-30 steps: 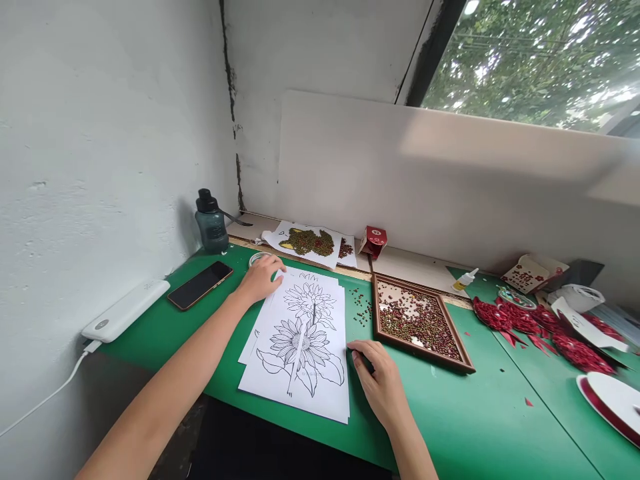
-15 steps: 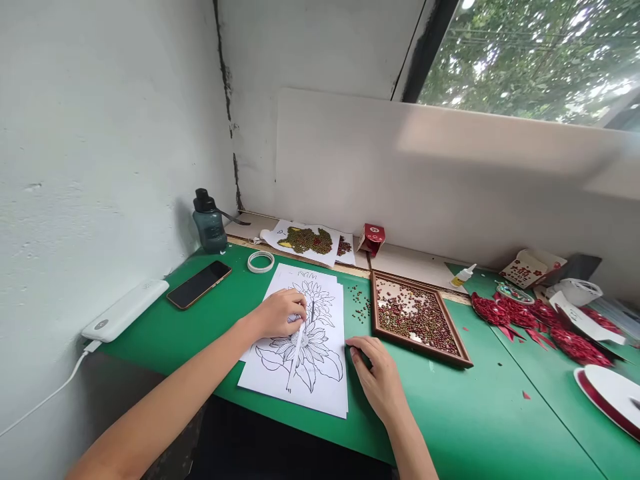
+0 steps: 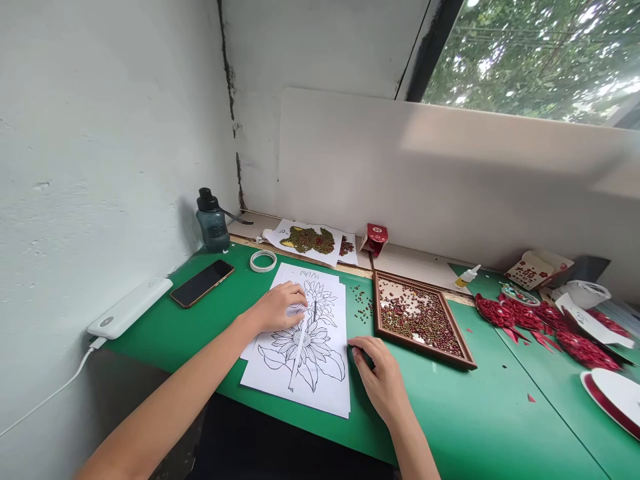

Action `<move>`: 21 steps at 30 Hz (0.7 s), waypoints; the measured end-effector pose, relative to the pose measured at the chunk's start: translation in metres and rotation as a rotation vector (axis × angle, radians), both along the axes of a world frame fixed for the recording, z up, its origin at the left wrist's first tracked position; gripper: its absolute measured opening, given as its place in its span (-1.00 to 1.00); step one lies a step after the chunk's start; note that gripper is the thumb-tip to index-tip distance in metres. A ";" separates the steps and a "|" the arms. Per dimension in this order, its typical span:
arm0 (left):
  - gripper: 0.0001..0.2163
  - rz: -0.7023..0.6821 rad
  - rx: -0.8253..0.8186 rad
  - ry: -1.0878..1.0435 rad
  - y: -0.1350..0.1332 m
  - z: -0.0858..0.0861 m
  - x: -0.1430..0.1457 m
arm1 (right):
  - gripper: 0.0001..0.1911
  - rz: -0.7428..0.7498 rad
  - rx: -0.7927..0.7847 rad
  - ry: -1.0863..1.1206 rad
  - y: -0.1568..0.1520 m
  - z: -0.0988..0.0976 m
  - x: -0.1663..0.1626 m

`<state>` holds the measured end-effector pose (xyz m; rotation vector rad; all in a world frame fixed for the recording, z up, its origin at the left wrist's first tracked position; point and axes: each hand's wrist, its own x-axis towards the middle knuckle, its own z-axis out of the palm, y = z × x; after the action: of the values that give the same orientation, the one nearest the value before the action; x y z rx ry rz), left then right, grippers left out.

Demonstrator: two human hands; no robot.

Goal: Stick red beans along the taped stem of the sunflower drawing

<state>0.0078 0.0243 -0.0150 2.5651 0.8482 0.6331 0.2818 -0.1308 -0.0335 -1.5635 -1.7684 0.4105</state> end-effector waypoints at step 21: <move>-0.41 -0.056 -0.129 0.129 0.002 -0.013 0.002 | -0.76 0.009 -0.045 0.009 0.000 -0.001 0.001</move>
<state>0.0099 0.0264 -0.0276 2.5237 0.8270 0.3862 0.2826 -0.1306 -0.0342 -1.5830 -1.7714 0.4634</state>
